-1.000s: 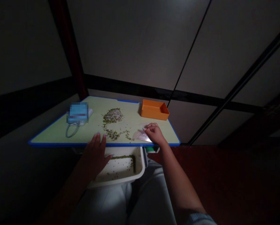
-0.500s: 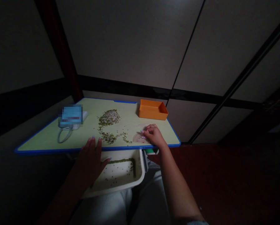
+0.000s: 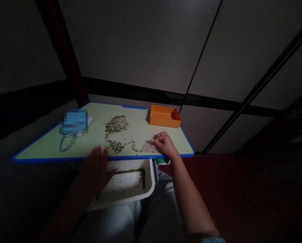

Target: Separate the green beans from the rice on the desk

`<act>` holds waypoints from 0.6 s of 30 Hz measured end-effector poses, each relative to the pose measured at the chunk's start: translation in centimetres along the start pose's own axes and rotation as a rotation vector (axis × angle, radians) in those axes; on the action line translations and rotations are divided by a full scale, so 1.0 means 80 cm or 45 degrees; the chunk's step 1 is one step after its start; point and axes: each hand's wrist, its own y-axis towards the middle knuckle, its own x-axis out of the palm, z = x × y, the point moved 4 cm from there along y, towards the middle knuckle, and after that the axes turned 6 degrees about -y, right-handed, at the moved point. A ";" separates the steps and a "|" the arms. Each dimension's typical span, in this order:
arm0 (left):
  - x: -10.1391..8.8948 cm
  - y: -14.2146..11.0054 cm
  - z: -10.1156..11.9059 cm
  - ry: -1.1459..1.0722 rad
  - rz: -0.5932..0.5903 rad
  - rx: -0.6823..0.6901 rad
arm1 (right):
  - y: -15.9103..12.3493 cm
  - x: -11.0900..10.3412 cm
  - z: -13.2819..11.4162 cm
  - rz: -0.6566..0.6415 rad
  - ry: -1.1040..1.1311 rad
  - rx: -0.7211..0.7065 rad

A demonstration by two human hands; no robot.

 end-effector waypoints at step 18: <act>-0.007 0.001 0.005 0.004 -0.018 -0.008 | -0.005 -0.011 0.016 0.261 -0.486 0.415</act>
